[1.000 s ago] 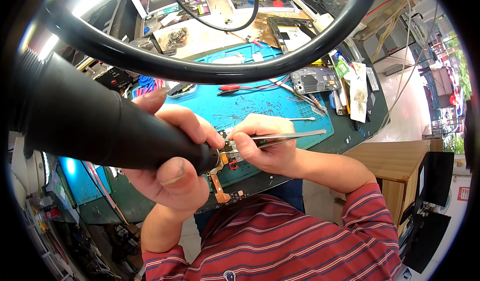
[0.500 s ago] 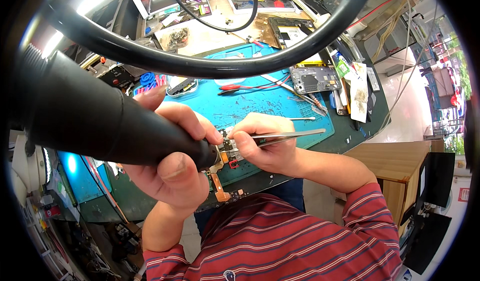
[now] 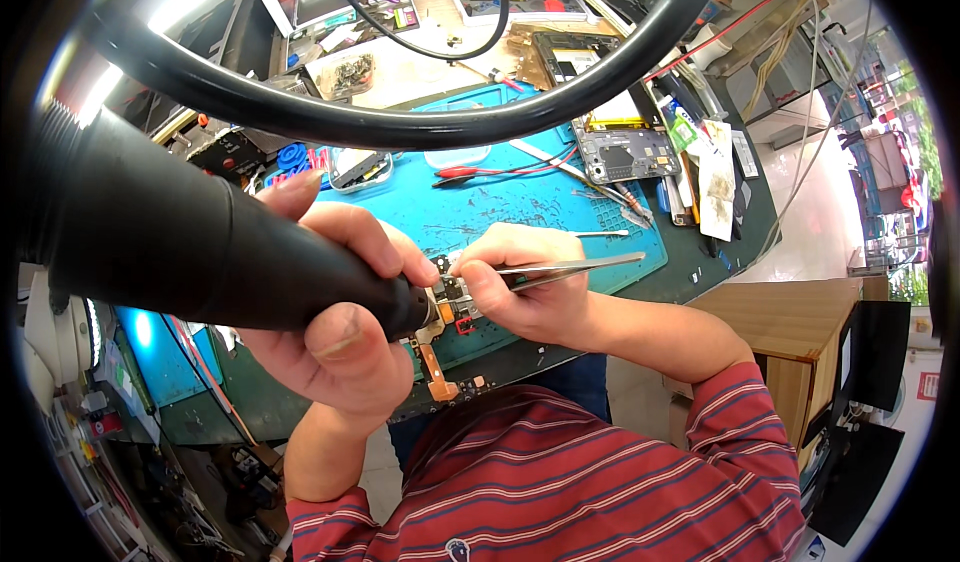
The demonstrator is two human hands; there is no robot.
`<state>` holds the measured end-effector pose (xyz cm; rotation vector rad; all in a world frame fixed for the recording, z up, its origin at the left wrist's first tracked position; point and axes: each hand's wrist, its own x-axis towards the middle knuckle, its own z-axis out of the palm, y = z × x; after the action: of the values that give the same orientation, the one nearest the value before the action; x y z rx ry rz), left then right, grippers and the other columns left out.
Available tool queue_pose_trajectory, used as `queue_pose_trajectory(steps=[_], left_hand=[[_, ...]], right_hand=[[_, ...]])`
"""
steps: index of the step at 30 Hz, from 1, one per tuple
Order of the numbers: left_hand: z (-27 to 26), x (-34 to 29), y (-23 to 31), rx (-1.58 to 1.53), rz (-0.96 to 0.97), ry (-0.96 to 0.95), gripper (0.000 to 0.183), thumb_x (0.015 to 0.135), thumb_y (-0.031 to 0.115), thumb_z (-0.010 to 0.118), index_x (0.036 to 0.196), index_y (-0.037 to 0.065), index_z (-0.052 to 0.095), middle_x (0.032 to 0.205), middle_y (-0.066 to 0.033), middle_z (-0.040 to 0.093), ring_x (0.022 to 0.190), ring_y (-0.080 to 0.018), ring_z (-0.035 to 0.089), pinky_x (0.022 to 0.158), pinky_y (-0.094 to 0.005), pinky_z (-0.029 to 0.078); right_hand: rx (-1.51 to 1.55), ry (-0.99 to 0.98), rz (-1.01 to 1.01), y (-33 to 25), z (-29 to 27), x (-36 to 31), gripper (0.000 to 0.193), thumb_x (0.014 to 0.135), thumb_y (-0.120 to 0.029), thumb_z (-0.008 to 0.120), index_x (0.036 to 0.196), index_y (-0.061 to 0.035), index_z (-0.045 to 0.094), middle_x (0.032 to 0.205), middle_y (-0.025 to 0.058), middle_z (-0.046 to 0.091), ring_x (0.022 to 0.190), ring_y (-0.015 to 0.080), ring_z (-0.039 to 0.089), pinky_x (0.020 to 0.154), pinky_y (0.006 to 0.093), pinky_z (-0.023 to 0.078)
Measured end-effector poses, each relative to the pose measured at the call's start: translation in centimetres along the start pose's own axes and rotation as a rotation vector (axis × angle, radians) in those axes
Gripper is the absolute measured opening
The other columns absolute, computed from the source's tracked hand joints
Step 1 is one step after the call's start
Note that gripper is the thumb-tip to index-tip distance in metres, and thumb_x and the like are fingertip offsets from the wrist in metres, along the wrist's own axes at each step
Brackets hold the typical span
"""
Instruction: The person uses a hot air gun and tweezers to heat and adjust a small component on a circuit board. They repeatedly apply heat and use the tweezers to nudge the component into place on the board.
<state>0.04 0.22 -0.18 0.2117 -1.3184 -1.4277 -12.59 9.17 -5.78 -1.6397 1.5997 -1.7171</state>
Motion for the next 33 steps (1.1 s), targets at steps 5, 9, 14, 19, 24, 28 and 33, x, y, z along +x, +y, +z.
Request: queue_pose_trajectory(steps=[5,9,14,19,24,28,33], left_hand=[[0.2,-0.07,-0.12,-0.005,0.01,-0.002,0.077,0.084,0.042,0.067,0.131,-0.007,0.032,0.078,-0.0138,0.055,0.06,-0.0196,0.056,0.055,-0.0318,0.051],[0.21,-0.05,-0.06,0.02,0.014,0.007,0.079,0.084,0.044,0.066,0.131,-0.008,0.03,0.077,-0.0132,0.055,0.059,-0.0199,0.057,0.054,-0.0314,0.051],[0.29,-0.01,0.3,0.145,-0.021,0.021,0.086,0.084,0.055,0.062,0.13,-0.009,0.029,0.077,-0.0122,0.055,0.058,-0.0193,0.057,0.053,-0.0299,0.05],[0.4,0.29,0.58,0.244,-0.004,0.053,0.088,0.083,0.06,0.058,0.128,-0.01,0.029,0.076,-0.0114,0.055,0.055,-0.0185,0.057,0.052,-0.0286,0.049],[0.43,0.31,0.53,0.246,0.003,0.065,0.088,0.083,0.06,0.058,0.128,-0.01,0.029,0.076,-0.0115,0.055,0.054,-0.0184,0.057,0.052,-0.0283,0.049],[0.42,0.28,0.43,0.232,-0.004,0.063,0.088,0.083,0.06,0.058,0.127,-0.01,0.029,0.075,-0.0116,0.055,0.055,-0.0184,0.057,0.052,-0.0282,0.049],[0.28,0.3,0.54,0.246,0.0,0.058,0.088,0.084,0.06,0.057,0.127,-0.011,0.028,0.076,-0.0118,0.056,0.056,-0.0183,0.058,0.053,-0.0281,0.049]], right_hand=[[-0.01,-0.003,0.0,0.02,0.0,-0.02,0.003,0.079,-0.006,0.067,0.078,-0.0046,0.065,0.064,0.0066,0.059,0.053,0.0177,0.057,0.048,0.0289,0.045],[-0.006,-0.007,-0.004,0.05,0.12,-0.01,0.003,0.079,-0.006,0.067,0.078,-0.0046,0.065,0.064,0.0066,0.059,0.053,0.0177,0.056,0.048,0.0289,0.045],[-0.003,-0.009,-0.013,-0.01,0.07,0.01,0.003,0.079,-0.006,0.067,0.078,-0.0045,0.065,0.064,0.0062,0.059,0.052,0.0168,0.056,0.048,0.0284,0.045],[0.035,0.016,0.049,-0.02,0.19,-0.11,0.006,0.081,-0.006,0.066,0.076,-0.0027,0.065,0.062,0.0062,0.059,0.05,0.0142,0.055,0.046,0.0273,0.043],[0.028,-0.05,0.095,-0.26,-0.33,-0.11,0.01,0.083,-0.003,0.059,0.077,0.0019,0.065,0.066,0.0077,0.063,0.054,0.0098,0.056,0.049,0.0247,0.045],[0.051,-0.021,0.049,0.02,-0.2,-0.29,0.007,0.081,-0.004,0.062,0.074,-0.001,0.064,0.06,0.0059,0.06,0.048,0.0126,0.055,0.044,0.0266,0.042],[0.017,-0.021,-0.048,0.19,-0.08,-0.14,0.005,0.079,-0.003,0.064,0.074,-0.0031,0.064,0.057,0.0043,0.059,0.045,0.015,0.055,0.042,0.0278,0.042]])
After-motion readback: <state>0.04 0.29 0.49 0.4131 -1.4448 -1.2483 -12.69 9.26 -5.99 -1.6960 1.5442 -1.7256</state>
